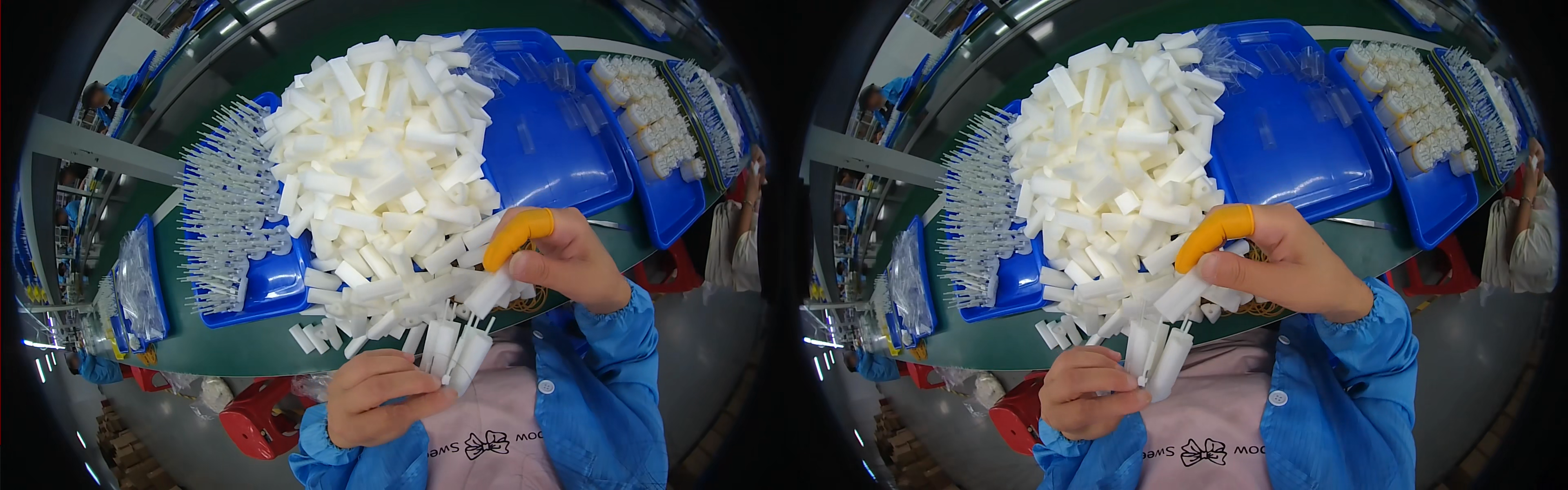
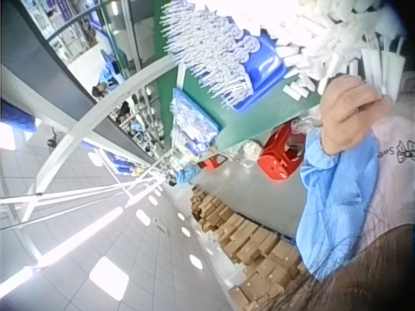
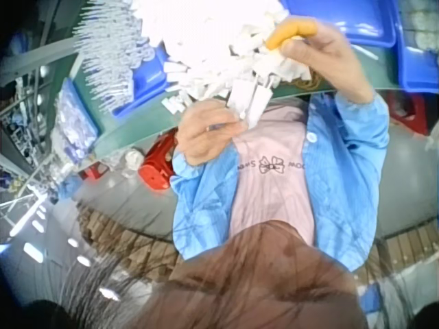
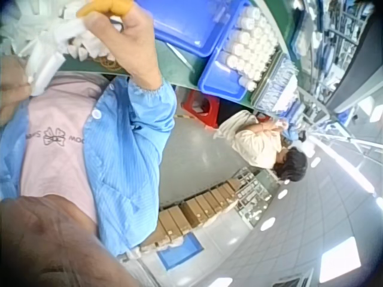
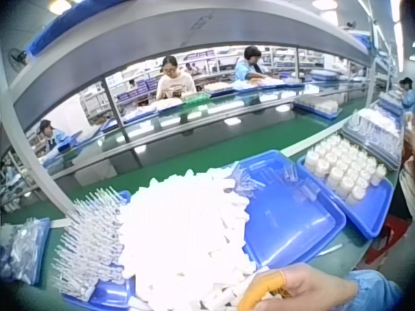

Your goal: The person inserts white cylindrical foam pieces into clear plastic tubes. They then secure the filled tubes with a yellow rubber band and place the finished units into a blue tray. The process is repeated continuously throughout the clip.

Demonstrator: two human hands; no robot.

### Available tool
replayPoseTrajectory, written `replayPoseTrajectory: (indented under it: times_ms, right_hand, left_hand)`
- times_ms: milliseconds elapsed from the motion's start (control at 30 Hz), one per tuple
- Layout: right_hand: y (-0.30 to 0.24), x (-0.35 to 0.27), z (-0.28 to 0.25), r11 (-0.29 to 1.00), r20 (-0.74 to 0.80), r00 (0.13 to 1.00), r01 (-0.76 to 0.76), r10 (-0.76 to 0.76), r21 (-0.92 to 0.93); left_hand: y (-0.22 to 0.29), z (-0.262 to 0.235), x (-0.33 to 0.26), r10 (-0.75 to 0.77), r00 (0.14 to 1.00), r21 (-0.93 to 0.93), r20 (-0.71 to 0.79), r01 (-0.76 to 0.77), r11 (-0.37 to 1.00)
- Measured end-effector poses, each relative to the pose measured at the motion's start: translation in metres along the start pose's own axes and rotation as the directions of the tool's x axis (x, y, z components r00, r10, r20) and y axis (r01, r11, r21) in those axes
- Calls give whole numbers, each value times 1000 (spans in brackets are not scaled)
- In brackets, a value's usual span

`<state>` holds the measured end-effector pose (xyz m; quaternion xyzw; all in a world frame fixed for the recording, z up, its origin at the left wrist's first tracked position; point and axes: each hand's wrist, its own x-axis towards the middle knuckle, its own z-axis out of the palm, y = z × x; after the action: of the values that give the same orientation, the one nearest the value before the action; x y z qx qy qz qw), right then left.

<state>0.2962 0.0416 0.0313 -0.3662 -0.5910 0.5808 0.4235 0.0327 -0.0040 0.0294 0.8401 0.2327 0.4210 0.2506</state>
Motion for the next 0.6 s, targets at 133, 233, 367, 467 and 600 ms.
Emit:
replayPoseTrajectory:
  times_ms: [133,233,367,467,600]
  right_hand:
    - [-3,-1,-7,990,85,991,-107,99,89]
    - [-3,-1,-8,977,122,984,-148,130,153]
    - [-7,-1,-10,993,133,985,-106,112,-53]
    - [-14,1,-10,984,164,973,-151,165,-96]
    - [-10,-2,-10,994,235,968,-66,86,-88]
  left_hand:
    - [1,0,1,51,998,23,39,-52,998]
    - [4,-1,5,75,995,53,59,-78,996]
    - [1,4,10,110,989,101,97,-120,988]
    - [0,5,12,122,985,127,118,-137,982]
    - [2,7,16,104,987,117,119,-118,986]
